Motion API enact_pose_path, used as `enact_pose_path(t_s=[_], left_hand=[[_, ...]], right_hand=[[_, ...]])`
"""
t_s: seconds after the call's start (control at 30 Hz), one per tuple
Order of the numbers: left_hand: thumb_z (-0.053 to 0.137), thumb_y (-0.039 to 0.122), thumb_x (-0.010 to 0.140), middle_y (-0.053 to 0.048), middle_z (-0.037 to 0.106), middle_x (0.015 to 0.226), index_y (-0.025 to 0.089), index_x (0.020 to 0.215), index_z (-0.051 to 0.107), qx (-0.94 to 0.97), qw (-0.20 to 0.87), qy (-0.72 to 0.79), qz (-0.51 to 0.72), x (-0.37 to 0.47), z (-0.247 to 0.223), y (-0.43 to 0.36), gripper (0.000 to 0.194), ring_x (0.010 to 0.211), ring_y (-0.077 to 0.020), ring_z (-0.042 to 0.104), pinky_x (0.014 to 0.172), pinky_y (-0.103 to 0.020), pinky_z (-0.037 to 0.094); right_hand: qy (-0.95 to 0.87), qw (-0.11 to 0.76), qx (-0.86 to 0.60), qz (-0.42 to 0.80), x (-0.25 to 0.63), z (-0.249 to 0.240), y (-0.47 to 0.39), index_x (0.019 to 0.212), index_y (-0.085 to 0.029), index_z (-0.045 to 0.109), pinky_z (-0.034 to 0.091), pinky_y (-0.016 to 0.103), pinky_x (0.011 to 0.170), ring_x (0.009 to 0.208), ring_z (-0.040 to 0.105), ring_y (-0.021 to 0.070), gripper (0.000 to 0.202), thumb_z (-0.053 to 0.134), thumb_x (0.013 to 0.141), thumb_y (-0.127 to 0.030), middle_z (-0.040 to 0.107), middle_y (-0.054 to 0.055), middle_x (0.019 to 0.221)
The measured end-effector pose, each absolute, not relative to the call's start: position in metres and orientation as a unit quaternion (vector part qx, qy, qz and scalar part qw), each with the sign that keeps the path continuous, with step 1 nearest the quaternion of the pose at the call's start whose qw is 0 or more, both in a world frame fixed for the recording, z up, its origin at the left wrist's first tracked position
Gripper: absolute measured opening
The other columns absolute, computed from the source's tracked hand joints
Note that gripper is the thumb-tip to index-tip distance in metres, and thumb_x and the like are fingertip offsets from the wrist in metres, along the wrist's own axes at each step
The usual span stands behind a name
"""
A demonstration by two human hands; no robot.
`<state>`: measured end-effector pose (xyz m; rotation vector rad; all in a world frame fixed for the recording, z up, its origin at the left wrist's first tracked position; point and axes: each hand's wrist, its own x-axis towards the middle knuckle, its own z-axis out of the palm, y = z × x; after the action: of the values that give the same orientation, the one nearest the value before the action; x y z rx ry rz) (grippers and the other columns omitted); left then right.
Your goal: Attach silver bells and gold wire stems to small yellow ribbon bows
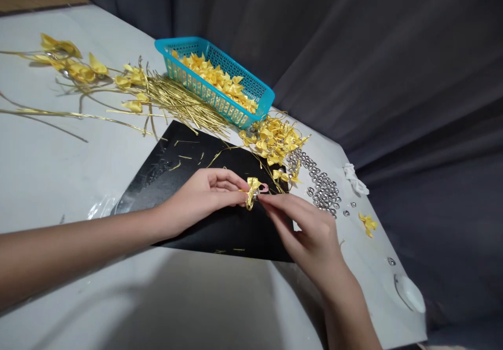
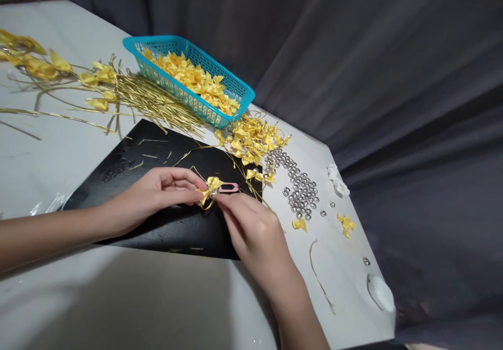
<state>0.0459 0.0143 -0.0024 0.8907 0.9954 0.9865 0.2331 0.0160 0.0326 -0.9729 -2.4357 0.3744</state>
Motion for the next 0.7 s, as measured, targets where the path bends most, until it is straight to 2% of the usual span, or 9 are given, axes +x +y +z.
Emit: enact_pose_path(t_s=[0.17, 0.43, 0.57, 0.7], left_hand=[[0.074, 0.025, 0.062, 0.001, 0.065, 0.068, 0.015, 0.072, 0.063, 0.398, 0.669, 0.441, 0.447, 0.045, -0.004, 0.015, 0.019, 0.067, -0.0105, 0.059, 0.068, -0.022, 0.044], [0.072, 0.018, 0.061, 0.000, 0.065, 0.070, 0.015, 0.069, 0.060, 0.389, 0.665, 0.463, 0.437, 0.046, -0.002, 0.014, 0.014, 0.067, -0.0111, 0.058, 0.066, -0.023, 0.043], [0.069, 0.021, 0.063, 0.000, 0.064, 0.069, 0.016, 0.067, 0.061, 0.425, 0.633, 0.476, 0.438, 0.047, -0.002, 0.012, 0.011, 0.065, -0.0122, 0.056, 0.062, -0.023, 0.041], [0.071, 0.024, 0.063, 0.000, 0.063, 0.065, 0.015, 0.066, 0.061, 0.426, 0.642, 0.477, 0.423, 0.047, -0.001, 0.013, 0.013, 0.060, -0.0110, 0.054, 0.056, -0.023, 0.038]], right_hand=[[-0.899, 0.253, -0.336, 0.122, 0.233, 0.033, 0.016, 0.098, -0.017, 0.064, 0.053, 0.027, 0.070, 0.075, 0.064, 0.0138, 0.022, 0.054, 0.082, -0.005, 0.071, 0.005, 0.088], [-0.913, 0.142, -0.357, 0.136, 0.240, 0.040, 0.021, 0.100, -0.018, 0.062, 0.053, 0.028, 0.072, 0.081, 0.063, 0.0158, 0.023, 0.048, 0.085, -0.007, 0.067, 0.006, 0.090], [-0.911, 0.152, -0.364, 0.125, 0.252, 0.051, 0.020, 0.101, -0.020, 0.060, 0.051, 0.025, 0.069, 0.080, 0.062, 0.0140, 0.022, 0.049, 0.086, -0.009, 0.064, 0.005, 0.093], [-0.905, 0.175, -0.375, 0.096, 0.258, 0.059, 0.020, 0.092, -0.020, 0.057, 0.049, 0.023, 0.065, 0.074, 0.059, 0.0121, 0.015, 0.051, 0.085, -0.009, 0.059, 0.003, 0.084]])
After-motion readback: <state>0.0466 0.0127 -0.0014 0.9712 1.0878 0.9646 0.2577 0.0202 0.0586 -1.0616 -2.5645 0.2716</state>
